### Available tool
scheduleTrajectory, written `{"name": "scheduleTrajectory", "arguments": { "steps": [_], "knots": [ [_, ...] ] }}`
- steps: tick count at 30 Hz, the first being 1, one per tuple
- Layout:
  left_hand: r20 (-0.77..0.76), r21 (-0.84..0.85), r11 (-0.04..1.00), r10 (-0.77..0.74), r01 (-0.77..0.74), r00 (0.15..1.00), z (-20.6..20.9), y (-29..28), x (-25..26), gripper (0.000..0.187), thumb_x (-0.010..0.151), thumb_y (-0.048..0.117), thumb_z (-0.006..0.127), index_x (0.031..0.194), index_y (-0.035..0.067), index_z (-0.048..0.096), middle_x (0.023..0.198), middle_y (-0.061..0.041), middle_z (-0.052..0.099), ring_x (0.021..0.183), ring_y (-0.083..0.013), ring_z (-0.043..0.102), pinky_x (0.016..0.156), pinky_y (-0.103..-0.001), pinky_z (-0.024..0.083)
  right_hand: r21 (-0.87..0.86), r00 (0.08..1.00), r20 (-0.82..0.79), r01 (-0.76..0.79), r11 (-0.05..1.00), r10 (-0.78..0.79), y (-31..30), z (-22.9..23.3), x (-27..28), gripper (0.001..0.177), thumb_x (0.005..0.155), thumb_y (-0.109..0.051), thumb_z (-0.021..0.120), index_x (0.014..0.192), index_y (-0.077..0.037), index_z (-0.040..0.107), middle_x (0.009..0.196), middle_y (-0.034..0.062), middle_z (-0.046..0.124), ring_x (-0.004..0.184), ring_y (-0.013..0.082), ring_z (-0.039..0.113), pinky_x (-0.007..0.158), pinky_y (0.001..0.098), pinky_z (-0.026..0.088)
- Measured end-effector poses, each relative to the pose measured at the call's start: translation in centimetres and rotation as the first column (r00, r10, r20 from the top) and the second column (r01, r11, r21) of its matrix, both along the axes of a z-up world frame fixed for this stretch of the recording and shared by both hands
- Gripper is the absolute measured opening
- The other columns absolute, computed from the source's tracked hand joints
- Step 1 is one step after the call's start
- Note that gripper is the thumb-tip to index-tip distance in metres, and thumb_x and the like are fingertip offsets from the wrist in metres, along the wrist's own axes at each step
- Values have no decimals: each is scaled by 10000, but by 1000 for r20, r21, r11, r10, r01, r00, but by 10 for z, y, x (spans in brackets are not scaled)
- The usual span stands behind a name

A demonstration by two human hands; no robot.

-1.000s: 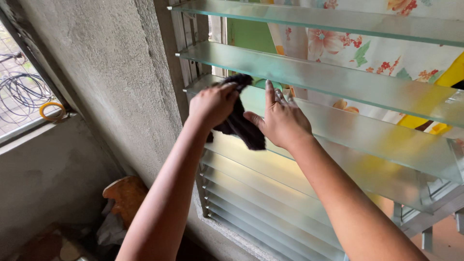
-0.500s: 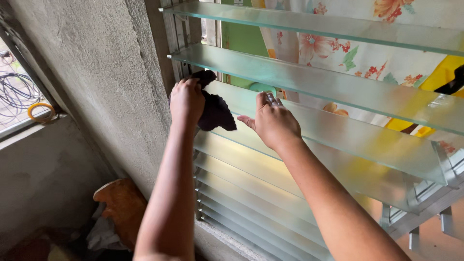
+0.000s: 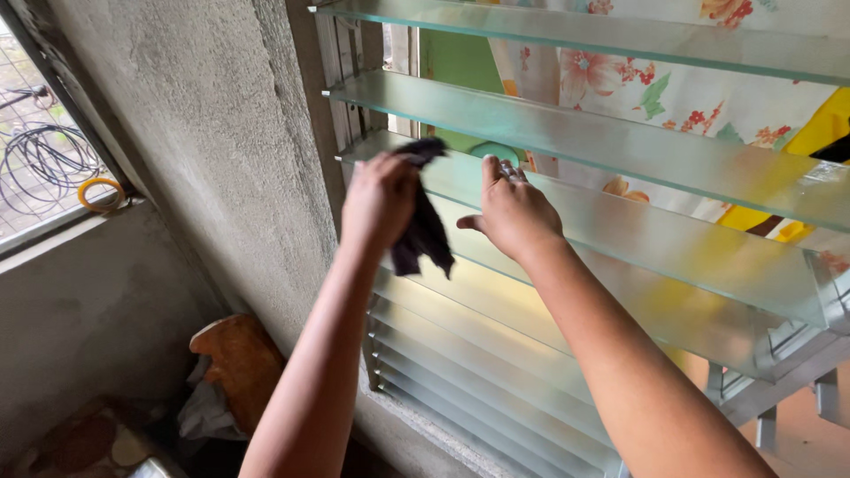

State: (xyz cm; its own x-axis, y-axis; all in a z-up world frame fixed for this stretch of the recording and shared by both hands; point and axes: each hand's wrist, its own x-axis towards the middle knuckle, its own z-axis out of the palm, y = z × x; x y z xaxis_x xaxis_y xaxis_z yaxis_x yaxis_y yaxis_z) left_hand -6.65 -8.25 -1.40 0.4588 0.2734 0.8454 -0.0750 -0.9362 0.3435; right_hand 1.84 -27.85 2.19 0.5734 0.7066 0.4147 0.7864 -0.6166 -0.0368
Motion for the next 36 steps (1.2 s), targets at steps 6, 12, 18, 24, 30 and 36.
{"name": "scheduleTrajectory", "arguments": {
  "steps": [6,12,18,24,30,36],
  "knots": [
    [202,-126,983,160,-136,966,-15,18,22,205,991,135,643,1168,42,690,1333,-181,644,1267,-412,580,1036,-440,495,-29,998,63,-12,1000,14,1,-4,5,1135,639,-390,932,1421,73,251,1422,344,464,1349,410,477,1020,426,501],
    [219,-24,998,-46,53,975,-30,-83,16,297,983,170,655,1252,43,657,1390,-194,610,1344,-408,551,1128,-500,433,-41,1000,27,-2,999,3,-1,-7,13,923,816,-167,800,1524,45,247,1472,290,502,1370,401,517,1039,439,518],
    [-69,25,994,103,-102,992,-8,-30,0,287,995,212,623,1239,69,671,1357,-179,624,1270,-384,570,1114,-581,387,62,942,334,-58,996,34,-51,9,-5,887,621,-203,902,1344,19,441,1239,244,592,1176,425,559,986,515,446],
    [174,29,992,119,-126,978,-30,-40,24,220,1054,95,590,1256,7,604,1446,-217,574,1411,-434,486,1178,-569,401,84,898,427,75,994,-104,-133,4,-22,285,659,-104,828,901,-102,676,1013,81,668,1079,293,615,923,457,453],
    [194,45,980,-198,192,961,-31,-196,8,333,947,61,648,1275,38,598,1431,-233,558,1370,-442,497,1159,-512,424,255,876,460,24,967,-143,-139,-27,-2,163,775,-49,779,877,-120,672,971,58,677,1071,270,636,968,434,467],
    [-53,41,933,-355,357,933,-14,-162,-6,422,924,231,755,1328,164,654,1448,-92,609,1324,-314,574,1075,-410,501,306,860,501,-70,949,-99,-172,-23,-14,280,692,-84,829,952,-111,731,1050,37,706,1136,260,618,1043,475,439]
  ]
}}
